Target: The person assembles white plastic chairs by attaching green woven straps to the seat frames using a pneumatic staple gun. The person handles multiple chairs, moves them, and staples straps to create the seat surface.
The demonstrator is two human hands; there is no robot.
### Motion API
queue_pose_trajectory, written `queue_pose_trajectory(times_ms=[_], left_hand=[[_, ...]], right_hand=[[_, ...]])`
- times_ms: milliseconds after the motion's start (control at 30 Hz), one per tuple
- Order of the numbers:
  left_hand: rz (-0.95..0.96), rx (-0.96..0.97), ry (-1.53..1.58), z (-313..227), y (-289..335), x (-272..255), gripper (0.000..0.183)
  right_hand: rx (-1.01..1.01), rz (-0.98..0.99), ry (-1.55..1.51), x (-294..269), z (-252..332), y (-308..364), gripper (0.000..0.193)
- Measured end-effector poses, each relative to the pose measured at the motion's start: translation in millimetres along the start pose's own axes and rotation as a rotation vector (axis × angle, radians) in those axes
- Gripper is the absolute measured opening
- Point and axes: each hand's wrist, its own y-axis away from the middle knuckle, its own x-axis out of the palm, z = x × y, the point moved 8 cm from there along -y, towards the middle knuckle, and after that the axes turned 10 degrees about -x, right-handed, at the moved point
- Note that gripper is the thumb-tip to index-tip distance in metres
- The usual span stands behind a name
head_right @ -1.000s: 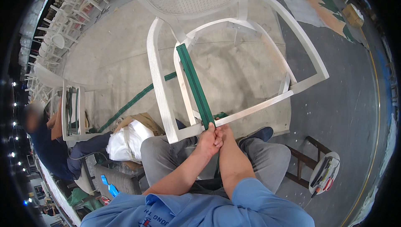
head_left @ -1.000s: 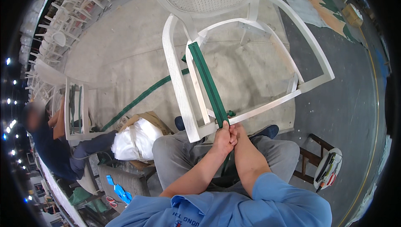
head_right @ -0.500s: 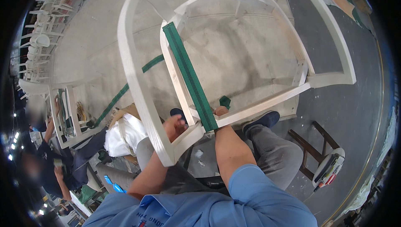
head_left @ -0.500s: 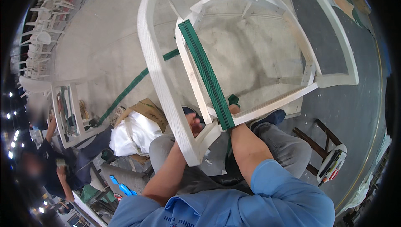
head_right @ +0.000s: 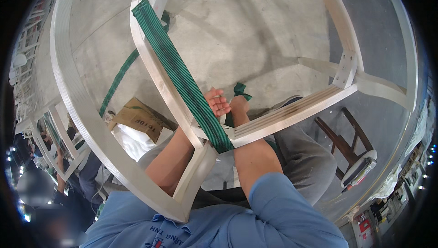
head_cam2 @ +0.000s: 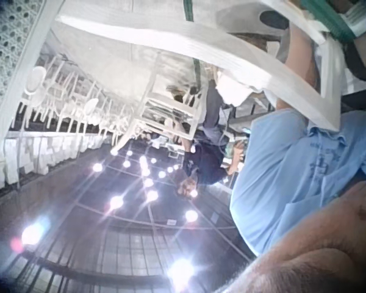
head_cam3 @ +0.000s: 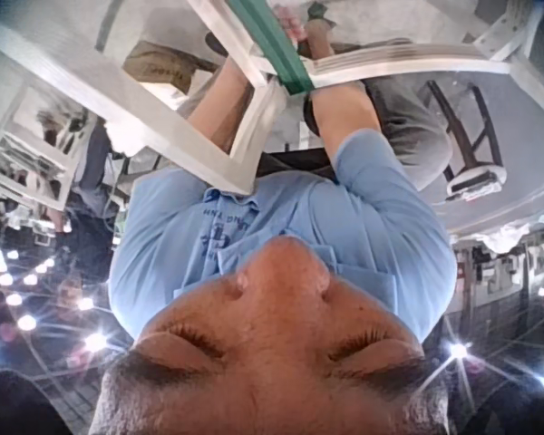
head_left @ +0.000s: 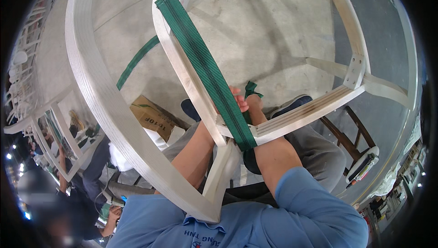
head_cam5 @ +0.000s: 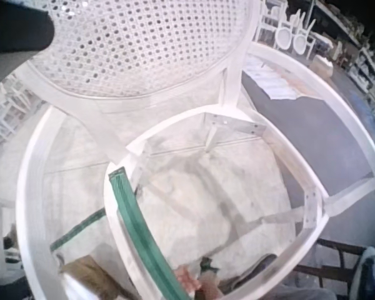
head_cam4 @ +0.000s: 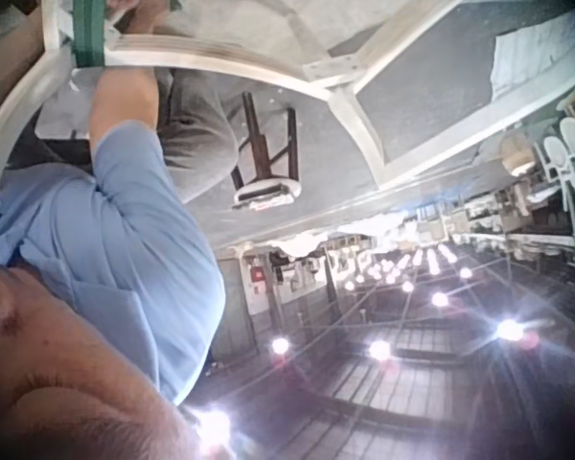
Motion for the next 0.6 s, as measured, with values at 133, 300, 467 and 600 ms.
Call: queue_pose_trajectory(times_ms=[133,300,467,600], left_hand=[[-0.037,0.004,-0.094,2.9,-3.4,2.5,0.032],[-0.044,-0.029,-0.191,4.7,-1.8,9.3,0.035],[-0.025,-0.026,-0.204,5.0,-5.0,4.0,0.035],[0.013,0.000,-0.257,5.6,-4.5,8.1,0.033]], right_hand=[[0.080,0.020,-0.004,-10.6,-3.6,4.9,0.026],[-0.134,0.031,0.302,-20.8,-10.2,10.5,0.020],[-0.222,0.070,0.336,-17.7,-9.9,11.9,0.021],[-0.159,-0.138,0.165,-8.4,-7.3,11.9,0.025]])
